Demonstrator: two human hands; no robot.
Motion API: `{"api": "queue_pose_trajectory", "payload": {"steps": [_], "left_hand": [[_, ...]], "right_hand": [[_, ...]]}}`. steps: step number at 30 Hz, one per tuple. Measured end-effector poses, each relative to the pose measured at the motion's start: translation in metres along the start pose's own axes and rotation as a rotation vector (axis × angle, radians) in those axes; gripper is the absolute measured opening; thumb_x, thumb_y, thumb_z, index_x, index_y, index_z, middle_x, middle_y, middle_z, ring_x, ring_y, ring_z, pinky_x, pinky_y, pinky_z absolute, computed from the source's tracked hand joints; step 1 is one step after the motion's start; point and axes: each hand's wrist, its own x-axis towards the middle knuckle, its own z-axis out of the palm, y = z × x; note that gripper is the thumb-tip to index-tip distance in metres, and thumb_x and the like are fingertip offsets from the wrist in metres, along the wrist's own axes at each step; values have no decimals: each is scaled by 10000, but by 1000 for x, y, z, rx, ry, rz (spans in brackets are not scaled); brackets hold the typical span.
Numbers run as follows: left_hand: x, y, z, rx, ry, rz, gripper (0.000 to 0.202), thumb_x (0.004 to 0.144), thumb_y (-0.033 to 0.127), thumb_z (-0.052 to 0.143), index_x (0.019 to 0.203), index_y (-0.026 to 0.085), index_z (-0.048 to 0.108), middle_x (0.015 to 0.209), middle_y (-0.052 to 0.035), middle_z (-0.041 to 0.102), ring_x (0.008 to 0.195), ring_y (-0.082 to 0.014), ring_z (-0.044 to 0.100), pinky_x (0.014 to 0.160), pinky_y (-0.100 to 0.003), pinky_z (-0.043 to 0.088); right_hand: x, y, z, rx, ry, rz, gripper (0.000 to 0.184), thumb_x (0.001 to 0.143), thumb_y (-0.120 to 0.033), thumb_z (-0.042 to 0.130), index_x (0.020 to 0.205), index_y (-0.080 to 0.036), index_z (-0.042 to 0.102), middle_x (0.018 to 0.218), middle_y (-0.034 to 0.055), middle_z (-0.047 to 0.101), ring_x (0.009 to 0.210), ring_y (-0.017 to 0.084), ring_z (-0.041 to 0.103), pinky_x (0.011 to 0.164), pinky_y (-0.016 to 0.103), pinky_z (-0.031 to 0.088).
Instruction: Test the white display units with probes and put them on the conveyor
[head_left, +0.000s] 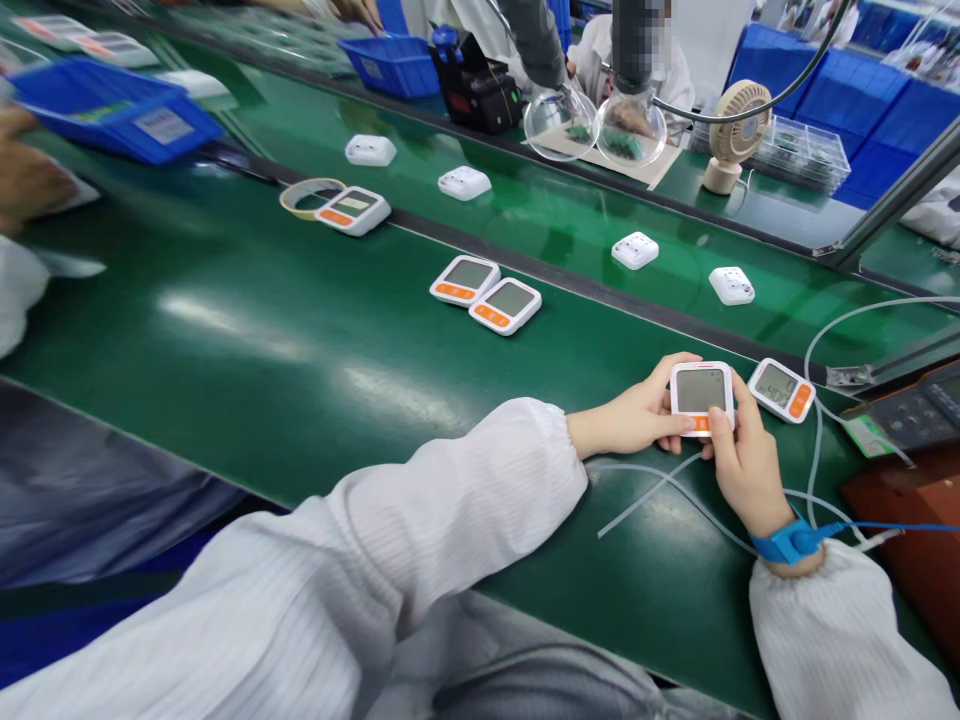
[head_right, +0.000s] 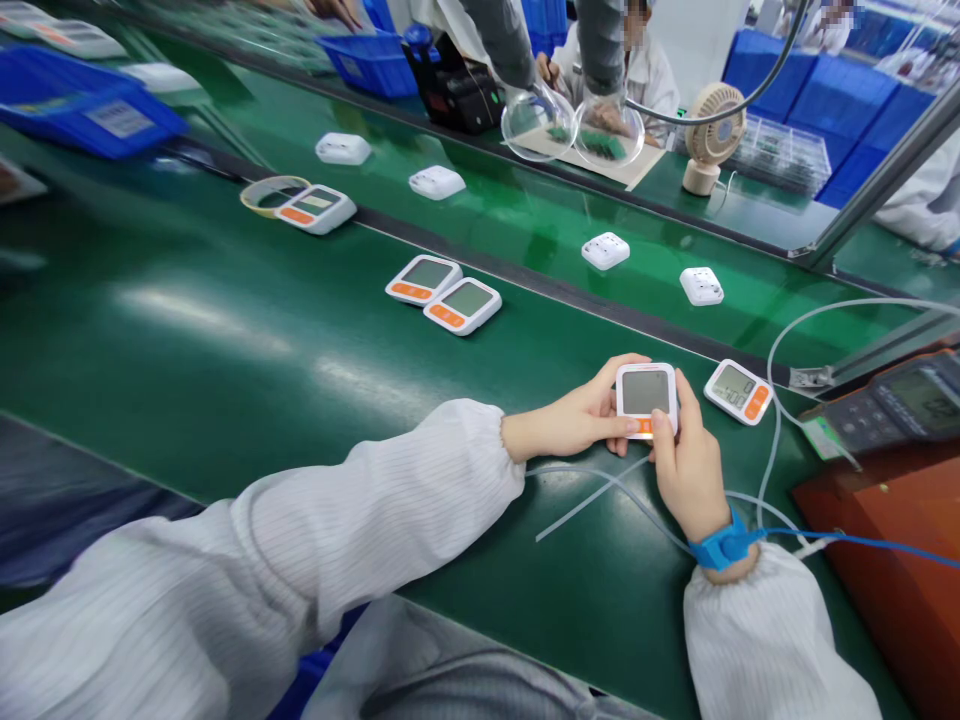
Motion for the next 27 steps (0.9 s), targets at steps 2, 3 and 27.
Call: {"api": "queue_pose_trajectory", "payload": {"steps": [2, 3, 27], "left_hand": [[0, 0, 0, 2, 2, 0, 818, 871, 337, 738, 1484, 296, 199, 965, -22, 626, 601, -95, 642, 582, -235, 532], [0, 0, 0, 4, 1, 0, 818, 871, 339, 738, 1484, 296, 198, 963, -21, 625, 602, -95, 642, 582, -234, 532], [0, 1, 2, -13, 11, 6, 815, 862, 332, 746, 1476, 300, 211, 1003, -34, 610, 609, -89, 629, 583, -237, 524]], "right_hand": [[0, -1, -1, 1, -7, 13, 571, 1034, -455, 438, 1528, -170, 417, 674, -8, 646, 560, 202, 648, 587, 292, 538], [0, -1, -1, 2, -8, 14, 571, 1033, -457, 437, 1529, -174, 417, 678, -7, 648, 563, 202, 648, 589, 293, 539], [0, -1, 0, -8, -2, -2, 586, 1024, -449, 431, 1532, -156, 416, 682, -7, 651, 557, 195, 650, 582, 287, 541]]}}
